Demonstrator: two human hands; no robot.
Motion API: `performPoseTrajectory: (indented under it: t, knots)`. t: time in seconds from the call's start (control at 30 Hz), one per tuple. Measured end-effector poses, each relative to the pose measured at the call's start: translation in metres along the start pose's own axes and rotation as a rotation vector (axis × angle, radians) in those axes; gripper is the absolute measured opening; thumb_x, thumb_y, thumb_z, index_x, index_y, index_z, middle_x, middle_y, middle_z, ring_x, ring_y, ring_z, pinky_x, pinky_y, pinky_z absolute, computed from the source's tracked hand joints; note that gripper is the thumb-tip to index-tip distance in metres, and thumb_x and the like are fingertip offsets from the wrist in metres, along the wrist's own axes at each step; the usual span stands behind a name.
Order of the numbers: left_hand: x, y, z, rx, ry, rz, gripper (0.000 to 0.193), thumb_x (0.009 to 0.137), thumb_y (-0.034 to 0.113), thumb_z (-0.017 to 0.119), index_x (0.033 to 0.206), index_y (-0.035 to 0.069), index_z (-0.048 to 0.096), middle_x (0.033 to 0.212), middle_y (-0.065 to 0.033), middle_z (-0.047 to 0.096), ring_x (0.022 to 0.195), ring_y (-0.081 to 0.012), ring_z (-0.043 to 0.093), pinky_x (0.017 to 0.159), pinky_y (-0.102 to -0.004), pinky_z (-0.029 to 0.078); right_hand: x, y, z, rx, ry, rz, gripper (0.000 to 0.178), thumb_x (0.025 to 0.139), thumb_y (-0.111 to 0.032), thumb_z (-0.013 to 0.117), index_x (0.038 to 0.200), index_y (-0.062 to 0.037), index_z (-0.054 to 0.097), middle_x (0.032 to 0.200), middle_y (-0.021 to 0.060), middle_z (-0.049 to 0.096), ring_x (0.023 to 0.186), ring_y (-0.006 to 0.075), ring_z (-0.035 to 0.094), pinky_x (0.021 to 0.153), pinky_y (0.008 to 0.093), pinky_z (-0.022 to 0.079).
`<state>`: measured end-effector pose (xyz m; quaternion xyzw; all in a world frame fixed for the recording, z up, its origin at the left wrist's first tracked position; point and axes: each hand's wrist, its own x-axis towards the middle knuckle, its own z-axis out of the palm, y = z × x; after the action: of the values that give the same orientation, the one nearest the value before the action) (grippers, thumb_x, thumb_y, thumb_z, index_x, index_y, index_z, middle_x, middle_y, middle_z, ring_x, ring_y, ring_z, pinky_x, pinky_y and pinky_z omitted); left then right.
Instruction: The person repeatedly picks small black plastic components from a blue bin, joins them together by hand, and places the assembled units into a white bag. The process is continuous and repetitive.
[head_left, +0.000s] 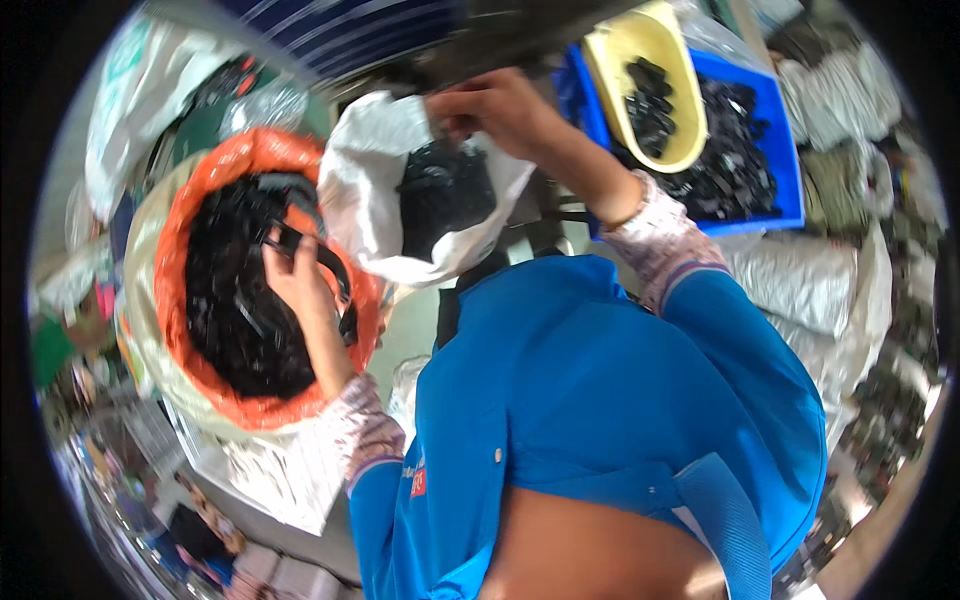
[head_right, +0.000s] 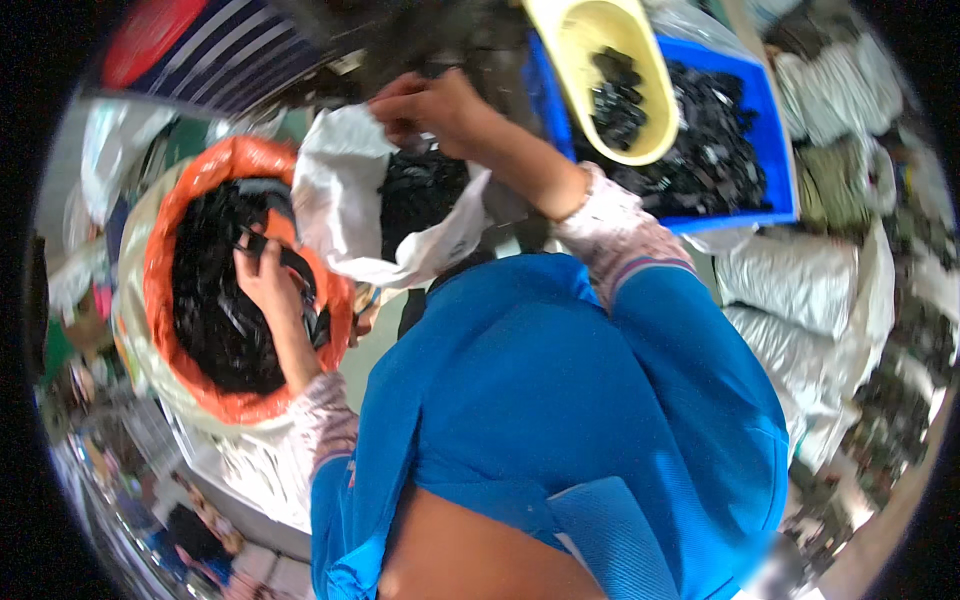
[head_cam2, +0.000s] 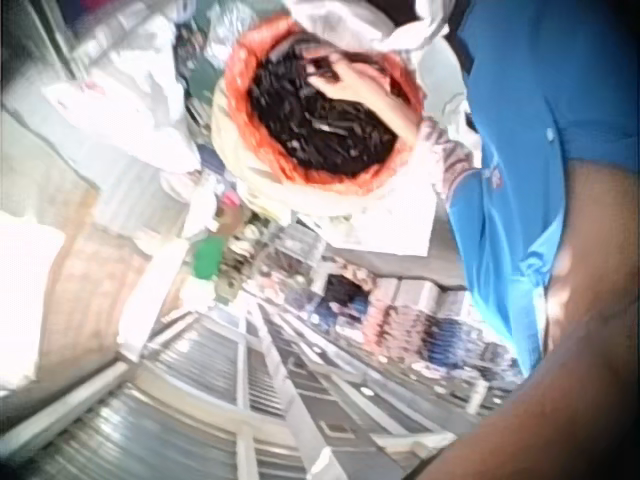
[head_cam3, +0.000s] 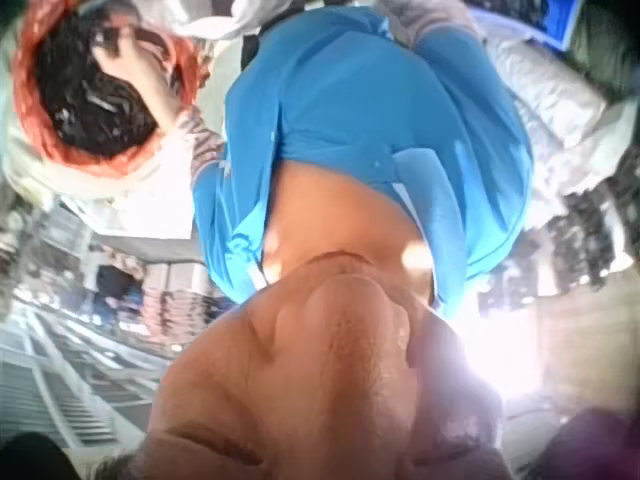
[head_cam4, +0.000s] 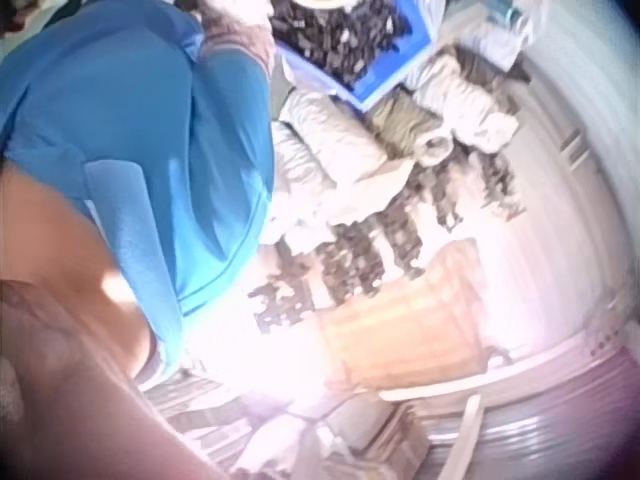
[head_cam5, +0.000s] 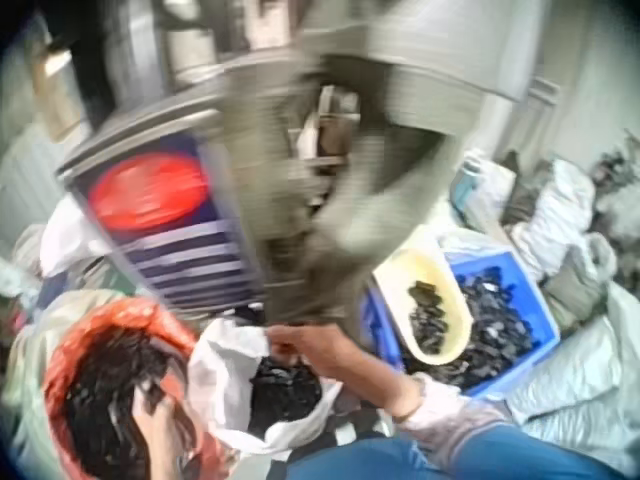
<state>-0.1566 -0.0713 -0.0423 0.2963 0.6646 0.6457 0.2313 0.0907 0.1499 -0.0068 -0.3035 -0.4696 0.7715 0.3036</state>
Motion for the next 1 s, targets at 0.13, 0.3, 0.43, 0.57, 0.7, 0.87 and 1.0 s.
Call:
performPoseTrajectory:
  t: [0.13, 0.3, 0.43, 0.57, 0.7, 0.87, 1.0]
  knots:
    - [-0.055, 0.001, 0.069, -0.389, -0.263, -0.226, 0.031, 0.085, -0.005, 0.06, 0.116, -0.001, 0.054, 0.096, -0.0121, 0.063, 0.084, -0.0209, 0.062, 0.072, -0.0376, 0.057, 0.025, 0.023, 0.0, 0.25, -0.107, 0.116, 0.012, 0.082, -0.011, 0.074, 0.079, -0.0017, 0.067, 0.075, 0.0068, 0.066, 0.066, 0.0156, 0.063, 0.064, 0.029, 0.052]
    - [-0.074, 0.014, 0.132, -0.667, -0.416, -0.474, 0.024, 0.086, -0.004, 0.059, 0.109, 0.001, 0.057, 0.088, -0.0097, 0.06, 0.072, -0.0192, 0.056, 0.063, -0.0334, 0.048, -0.001, 0.031, 0.017, -0.548, 0.267, -0.649, 0.022, 0.087, -0.019, 0.071, 0.079, 0.0016, 0.068, 0.067, 0.0145, 0.065, 0.06, 0.0221, 0.064, 0.055, 0.0337, 0.048]
    - [-0.09, 0.02, 0.172, -0.482, -0.464, -0.554, 0.011, 0.089, 0.002, 0.065, 0.097, 0.005, 0.058, 0.076, -0.0016, 0.057, 0.061, -0.0109, 0.053, 0.052, -0.0266, 0.043, -0.041, 0.028, -0.007, -0.736, 0.086, -0.49, 0.021, 0.088, -0.022, 0.066, 0.096, -0.0028, 0.072, 0.078, 0.018, 0.065, 0.069, 0.0328, 0.065, 0.067, 0.0408, 0.051]
    - [-0.114, 0.026, 0.199, -0.458, -0.49, -0.608, 0.012, 0.088, 0.003, 0.068, 0.095, 0.006, 0.059, 0.073, -0.001, 0.056, 0.056, -0.0103, 0.052, 0.048, -0.0261, 0.042, -0.159, -0.016, -0.093, -0.967, 0.341, -0.718, 0.019, 0.081, -0.006, 0.072, 0.1, -0.0057, 0.073, 0.086, 0.0139, 0.067, 0.074, 0.0249, 0.067, 0.065, 0.0324, 0.053]
    - [-0.137, 0.033, 0.233, -0.447, -0.556, -0.665, 0.011, 0.086, 0.003, 0.07, 0.092, 0.005, 0.061, 0.069, -0.0021, 0.056, 0.057, -0.0116, 0.053, 0.049, -0.026, 0.042, -0.229, -0.03, -0.243, -1.349, 0.489, -0.361, 0.018, 0.081, -0.006, 0.066, 0.097, -0.009, 0.074, 0.089, 0.0127, 0.067, 0.08, 0.0336, 0.066, 0.072, 0.0402, 0.055]
    - [-0.161, 0.04, 0.288, -0.401, -0.766, -0.58, 0.01, 0.086, 0.003, 0.068, 0.094, -0.001, 0.064, 0.072, -0.0069, 0.062, 0.057, -0.0142, 0.057, 0.052, -0.0276, 0.046, -0.237, -0.021, -0.318, -1.684, 0.09, -0.086, 0.035, 0.079, 0.0, 0.063, 0.111, -0.0119, 0.068, 0.102, 0.0126, 0.06, 0.089, 0.0343, 0.063, 0.073, 0.0426, 0.053]
    - [-0.177, 0.053, 0.316, -0.369, -0.81, -0.708, 0.029, 0.087, 0.011, 0.069, 0.112, -0.003, 0.062, 0.092, -0.0134, 0.068, 0.072, -0.0199, 0.066, 0.063, -0.0308, 0.055, -0.24, -0.026, -0.314, -1.567, 0.12, -0.356, 0.035, 0.077, 0.0, 0.065, 0.112, -0.0073, 0.066, 0.104, 0.0117, 0.059, 0.084, 0.0329, 0.063, 0.072, 0.0379, 0.053]
